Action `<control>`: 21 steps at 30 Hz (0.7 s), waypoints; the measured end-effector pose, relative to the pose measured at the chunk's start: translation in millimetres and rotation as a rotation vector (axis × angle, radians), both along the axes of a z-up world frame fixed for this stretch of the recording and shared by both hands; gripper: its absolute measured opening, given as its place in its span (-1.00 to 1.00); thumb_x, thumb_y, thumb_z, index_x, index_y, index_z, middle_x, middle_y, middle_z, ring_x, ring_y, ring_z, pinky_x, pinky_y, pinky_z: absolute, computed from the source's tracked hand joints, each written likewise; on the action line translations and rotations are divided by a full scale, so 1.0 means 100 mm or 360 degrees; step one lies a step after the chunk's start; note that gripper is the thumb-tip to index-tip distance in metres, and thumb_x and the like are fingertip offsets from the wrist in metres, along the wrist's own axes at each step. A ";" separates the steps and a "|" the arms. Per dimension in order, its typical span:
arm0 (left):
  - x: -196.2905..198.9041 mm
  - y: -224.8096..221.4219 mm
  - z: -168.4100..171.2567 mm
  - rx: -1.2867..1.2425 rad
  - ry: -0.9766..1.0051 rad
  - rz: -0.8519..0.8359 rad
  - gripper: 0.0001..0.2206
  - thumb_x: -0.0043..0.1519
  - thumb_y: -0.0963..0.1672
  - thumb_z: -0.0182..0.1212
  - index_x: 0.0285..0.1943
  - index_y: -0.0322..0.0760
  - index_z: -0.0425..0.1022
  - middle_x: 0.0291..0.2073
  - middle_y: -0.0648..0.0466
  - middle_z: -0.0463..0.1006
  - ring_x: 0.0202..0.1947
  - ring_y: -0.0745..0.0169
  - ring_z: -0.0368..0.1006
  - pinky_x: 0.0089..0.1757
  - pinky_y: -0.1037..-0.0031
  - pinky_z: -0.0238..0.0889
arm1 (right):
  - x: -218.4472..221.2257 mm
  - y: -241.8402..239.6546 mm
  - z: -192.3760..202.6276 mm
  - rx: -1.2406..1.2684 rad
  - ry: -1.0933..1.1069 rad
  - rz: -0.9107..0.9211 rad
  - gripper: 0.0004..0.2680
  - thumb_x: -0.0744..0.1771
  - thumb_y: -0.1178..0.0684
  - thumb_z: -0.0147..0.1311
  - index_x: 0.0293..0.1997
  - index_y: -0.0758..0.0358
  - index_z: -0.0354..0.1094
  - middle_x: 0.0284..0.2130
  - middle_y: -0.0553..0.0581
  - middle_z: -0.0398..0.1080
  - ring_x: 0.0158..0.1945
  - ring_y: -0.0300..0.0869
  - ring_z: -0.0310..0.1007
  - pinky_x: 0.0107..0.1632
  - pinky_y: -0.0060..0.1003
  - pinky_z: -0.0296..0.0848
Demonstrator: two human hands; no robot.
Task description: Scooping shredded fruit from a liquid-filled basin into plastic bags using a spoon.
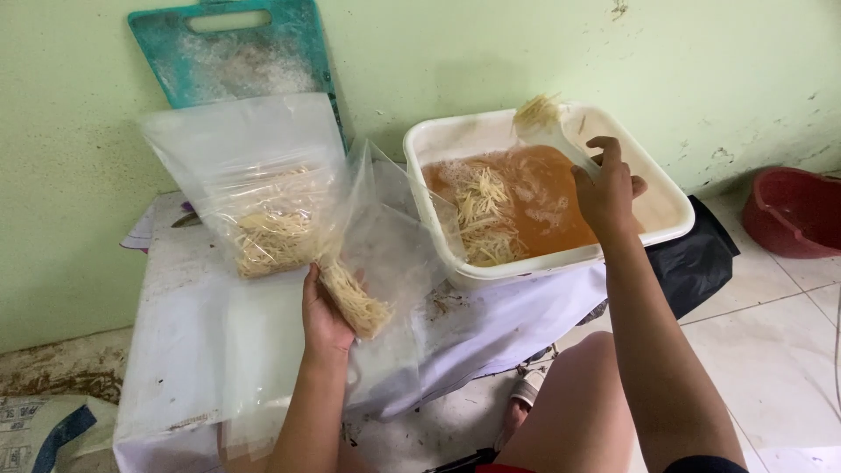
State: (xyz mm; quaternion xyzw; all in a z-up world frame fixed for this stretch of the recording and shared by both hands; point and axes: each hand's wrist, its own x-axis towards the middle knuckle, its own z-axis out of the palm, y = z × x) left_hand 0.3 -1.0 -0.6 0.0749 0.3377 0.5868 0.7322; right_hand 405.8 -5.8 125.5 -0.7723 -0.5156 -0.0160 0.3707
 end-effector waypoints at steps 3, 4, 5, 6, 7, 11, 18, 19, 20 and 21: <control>-0.02 0.02 -0.02 0.0038 -0.0006 -0.0020 -0.24 0.19 0.17 0.21 0.57 0.03 0.06 0.56 -0.06 -0.05 0.50 -0.28 -0.01 0.33 0.01 -0.04 | -0.03 -0.12 -0.11 -0.0090 0.0030 0.0050 -0.75 0.39 0.10 0.11 0.19 -0.01 0.20 -0.07 0.13 0.50 0.15 0.01 0.33 0.24 -0.08 -0.14; -0.02 0.00 -0.02 0.0040 -0.0008 -0.0026 -0.24 0.19 0.17 0.21 0.57 0.03 0.06 0.56 -0.06 -0.05 0.50 -0.28 -0.01 0.33 0.01 -0.04 | -0.06 -0.16 -0.14 -0.0088 0.0029 0.0044 -0.75 0.39 0.10 0.11 0.19 -0.01 0.20 -0.07 0.13 0.50 0.15 0.01 0.33 0.24 -0.08 -0.14; -0.02 -0.01 -0.01 0.0040 0.0002 -0.0031 -0.27 0.19 0.17 0.20 0.55 0.06 0.11 0.54 -0.01 0.02 0.49 -0.25 0.02 0.32 0.04 -0.02 | -0.10 -0.21 -0.16 -0.0119 -0.0009 0.0068 -0.75 0.37 0.08 0.14 0.17 -0.07 0.24 -0.07 0.09 0.51 0.13 0.01 0.34 0.22 -0.05 -0.11; -0.02 -0.03 0.00 0.0042 0.0011 -0.0036 -0.31 0.19 0.17 0.19 0.52 0.10 0.15 0.52 0.04 0.08 0.47 -0.23 0.05 0.32 0.06 0.00 | -0.14 -0.25 -0.18 -0.0150 -0.0047 0.0093 -0.75 0.36 0.06 0.16 0.15 -0.13 0.29 -0.08 0.06 0.52 0.11 0.02 0.35 0.20 -0.03 -0.07; -0.02 -0.04 0.02 0.0047 0.0010 -0.0041 -0.31 0.19 0.17 0.19 0.52 0.10 0.15 0.52 0.04 0.08 0.47 -0.23 0.05 0.32 0.06 0.00 | -0.20 -0.28 -0.18 -0.0145 -0.0048 0.0087 -0.75 0.36 0.06 0.16 0.15 -0.13 0.29 -0.08 0.06 0.52 0.11 0.02 0.35 0.20 -0.03 -0.07; -0.02 -0.07 0.02 0.0057 -0.0049 -0.0054 -0.23 0.17 0.17 0.22 0.57 0.07 0.07 0.58 0.00 -0.05 0.53 -0.27 -0.10 0.36 0.04 -0.14 | -0.39 -0.36 -0.27 -0.0090 -0.0028 0.0127 -0.76 0.35 0.15 0.16 0.11 -0.10 0.37 -0.11 0.10 0.54 0.07 0.03 0.39 0.21 0.03 -0.03; -0.02 -0.08 0.07 0.0078 -0.0091 -0.0058 -0.21 0.19 0.17 0.22 0.59 0.04 0.02 0.60 -0.03 -0.13 0.52 -0.31 -0.09 0.37 0.04 -0.12 | -0.48 -0.39 -0.28 -0.0017 -0.0021 0.0002 -0.76 0.35 0.22 0.17 0.10 -0.01 0.39 -0.14 0.17 0.55 0.01 0.05 0.46 0.24 0.06 0.02; -0.02 -0.09 0.06 0.0078 -0.0093 -0.0060 -0.21 0.19 0.17 0.22 0.59 0.04 0.02 0.60 -0.03 -0.13 0.52 -0.31 -0.09 0.37 0.04 -0.12 | -0.48 -0.39 -0.29 -0.0016 -0.0024 0.0000 -0.76 0.35 0.22 0.17 0.10 -0.01 0.39 -0.14 0.17 0.55 0.01 0.05 0.46 0.24 0.06 0.02; -0.02 -0.09 0.06 0.0086 -0.0095 -0.0058 -0.21 0.19 0.17 0.20 0.60 0.04 -0.01 0.60 -0.03 -0.16 0.53 -0.32 -0.12 0.37 0.02 -0.16 | -0.48 -0.39 -0.29 -0.0003 -0.0035 -0.0013 -0.76 0.35 0.22 0.17 0.10 0.00 0.38 -0.15 0.17 0.55 0.00 0.04 0.47 0.24 0.06 0.03; -0.02 -0.09 0.06 0.0094 -0.0097 -0.0056 -0.20 0.20 0.17 0.19 0.61 0.04 -0.03 0.61 -0.03 -0.19 0.53 -0.32 -0.16 0.38 0.01 -0.20 | -0.48 -0.39 -0.29 0.0010 -0.0046 -0.0027 -0.77 0.35 0.21 0.18 0.10 0.01 0.38 -0.16 0.18 0.55 -0.01 0.04 0.47 0.24 0.06 0.03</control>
